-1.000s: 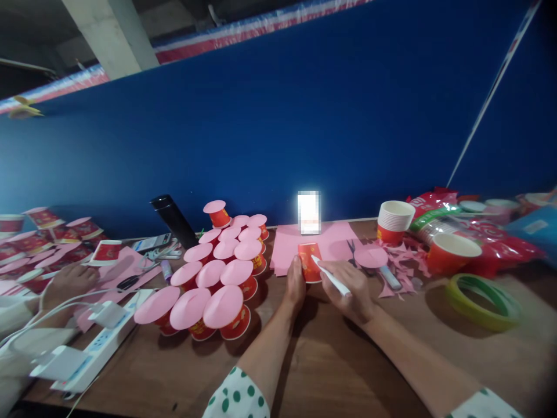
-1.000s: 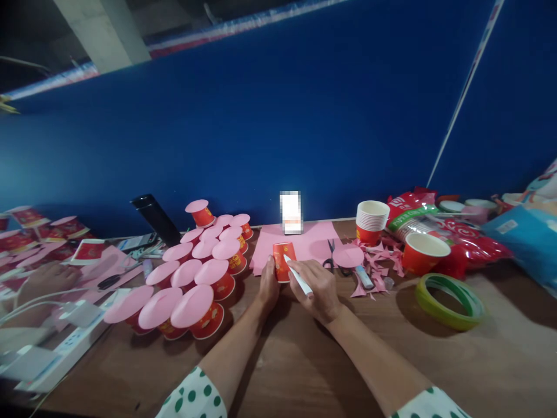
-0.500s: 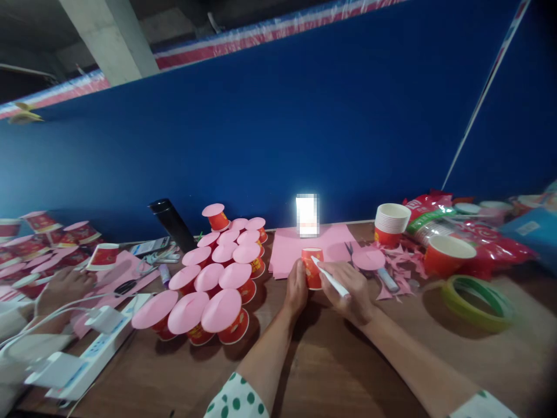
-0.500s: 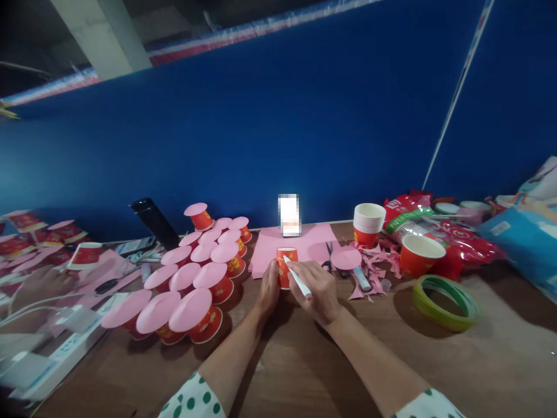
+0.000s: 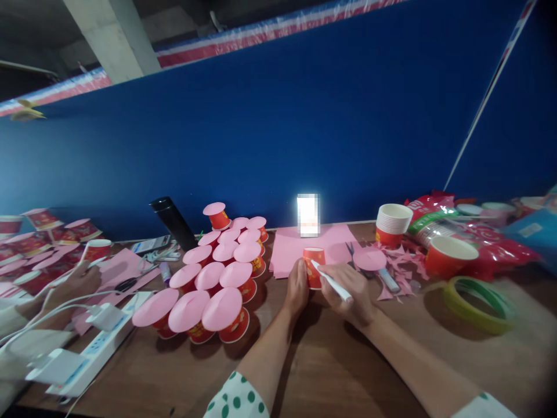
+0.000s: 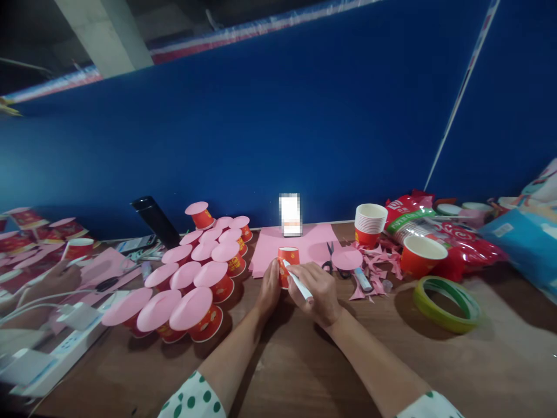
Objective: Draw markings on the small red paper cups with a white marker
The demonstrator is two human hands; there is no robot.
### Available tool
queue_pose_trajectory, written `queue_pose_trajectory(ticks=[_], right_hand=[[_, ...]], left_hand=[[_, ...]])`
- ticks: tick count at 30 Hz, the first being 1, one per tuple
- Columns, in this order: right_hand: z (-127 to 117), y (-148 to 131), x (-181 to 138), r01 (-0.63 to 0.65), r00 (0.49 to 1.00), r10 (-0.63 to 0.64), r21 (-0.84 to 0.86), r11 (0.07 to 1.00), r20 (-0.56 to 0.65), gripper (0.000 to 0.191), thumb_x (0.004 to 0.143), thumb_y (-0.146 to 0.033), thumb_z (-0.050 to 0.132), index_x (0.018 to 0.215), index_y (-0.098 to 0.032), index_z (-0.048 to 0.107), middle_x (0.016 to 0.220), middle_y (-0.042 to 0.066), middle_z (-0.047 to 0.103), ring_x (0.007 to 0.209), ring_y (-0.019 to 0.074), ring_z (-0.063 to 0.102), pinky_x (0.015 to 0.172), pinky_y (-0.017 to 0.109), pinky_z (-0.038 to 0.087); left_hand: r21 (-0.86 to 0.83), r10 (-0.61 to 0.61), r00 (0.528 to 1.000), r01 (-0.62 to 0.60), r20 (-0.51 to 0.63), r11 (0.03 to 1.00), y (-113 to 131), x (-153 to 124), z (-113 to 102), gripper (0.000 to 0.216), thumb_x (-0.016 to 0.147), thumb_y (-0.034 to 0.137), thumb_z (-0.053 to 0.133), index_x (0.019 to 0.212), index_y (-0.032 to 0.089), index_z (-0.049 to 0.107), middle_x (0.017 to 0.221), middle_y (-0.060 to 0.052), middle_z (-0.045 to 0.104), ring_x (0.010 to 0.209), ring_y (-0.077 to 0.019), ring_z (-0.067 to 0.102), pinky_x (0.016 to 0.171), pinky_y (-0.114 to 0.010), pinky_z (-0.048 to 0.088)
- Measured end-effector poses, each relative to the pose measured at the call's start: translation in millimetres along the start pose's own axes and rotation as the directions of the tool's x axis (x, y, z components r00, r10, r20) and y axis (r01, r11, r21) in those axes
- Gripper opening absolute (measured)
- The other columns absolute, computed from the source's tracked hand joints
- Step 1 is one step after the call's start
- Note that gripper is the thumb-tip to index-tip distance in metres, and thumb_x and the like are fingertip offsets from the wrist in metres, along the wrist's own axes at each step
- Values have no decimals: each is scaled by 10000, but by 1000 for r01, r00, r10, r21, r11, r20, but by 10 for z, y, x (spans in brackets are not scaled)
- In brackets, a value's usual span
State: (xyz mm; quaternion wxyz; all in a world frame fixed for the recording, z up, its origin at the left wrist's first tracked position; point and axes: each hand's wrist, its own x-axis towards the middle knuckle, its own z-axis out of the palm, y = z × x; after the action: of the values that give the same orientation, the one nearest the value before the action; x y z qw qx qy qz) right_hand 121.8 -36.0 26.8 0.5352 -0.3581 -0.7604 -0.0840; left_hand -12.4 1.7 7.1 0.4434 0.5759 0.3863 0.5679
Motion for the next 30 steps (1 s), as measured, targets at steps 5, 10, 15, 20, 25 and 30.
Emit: queue_pose_trajectory(ticks=[5, 10, 15, 20, 25, 30], right_hand=[[10, 16, -10, -28, 1000, 27, -27, 999, -5, 272, 827, -134, 544, 1088, -192, 598, 941, 82, 685, 838, 202, 631, 760, 349, 512], [18, 32, -27, -28, 1000, 28, -37, 999, 4, 281, 834, -145, 547, 1107, -186, 596, 960, 82, 687, 856, 199, 637, 781, 345, 515], [20, 22, -20, -38, 999, 38, -31, 999, 0, 278, 843, -150, 537, 1109, -201, 601, 975, 73, 687, 859, 197, 638, 781, 342, 514], [19, 17, -5, -33, 999, 33, -36, 999, 8, 292, 826, -119, 554, 1102, -203, 597, 971, 65, 684, 852, 198, 623, 771, 344, 503], [15, 16, -4, -30, 1000, 30, -29, 999, -5, 266, 835, -123, 535, 1084, -194, 593, 939, 73, 682, 838, 200, 623, 760, 345, 502], [20, 38, -18, -28, 999, 25, -52, 998, -46, 224, 836, -131, 532, 1044, -176, 599, 910, 73, 677, 837, 192, 627, 766, 339, 502]], left_hand=[[-3, 8, 1000, -8, 8, 1000, -2, -7, 13, 386, 902, 503, 343, 783, 181, 521, 773, -18, 562, 732, -143, 508, 734, -270, 415], [5, 19, 1000, -19, 18, 1000, -12, -13, 22, 366, 914, 473, 337, 783, 180, 513, 769, -15, 552, 720, -136, 494, 718, -264, 408], [-10, 27, 999, -26, 37, 1000, -26, -13, 29, 379, 916, 484, 317, 802, 181, 513, 768, -14, 542, 723, -139, 488, 714, -268, 410], [-18, 34, 999, -34, 33, 999, -14, -12, 32, 378, 908, 490, 335, 802, 181, 526, 770, -15, 550, 721, -141, 489, 723, -273, 407], [-18, 26, 999, -26, 32, 1000, 4, -16, 28, 367, 908, 480, 344, 797, 181, 525, 766, -13, 545, 715, -138, 486, 709, -268, 407], [-7, 15, 999, -15, 33, 1000, 0, -20, 23, 362, 914, 475, 335, 790, 183, 510, 769, -11, 545, 706, -133, 478, 693, -259, 402]])
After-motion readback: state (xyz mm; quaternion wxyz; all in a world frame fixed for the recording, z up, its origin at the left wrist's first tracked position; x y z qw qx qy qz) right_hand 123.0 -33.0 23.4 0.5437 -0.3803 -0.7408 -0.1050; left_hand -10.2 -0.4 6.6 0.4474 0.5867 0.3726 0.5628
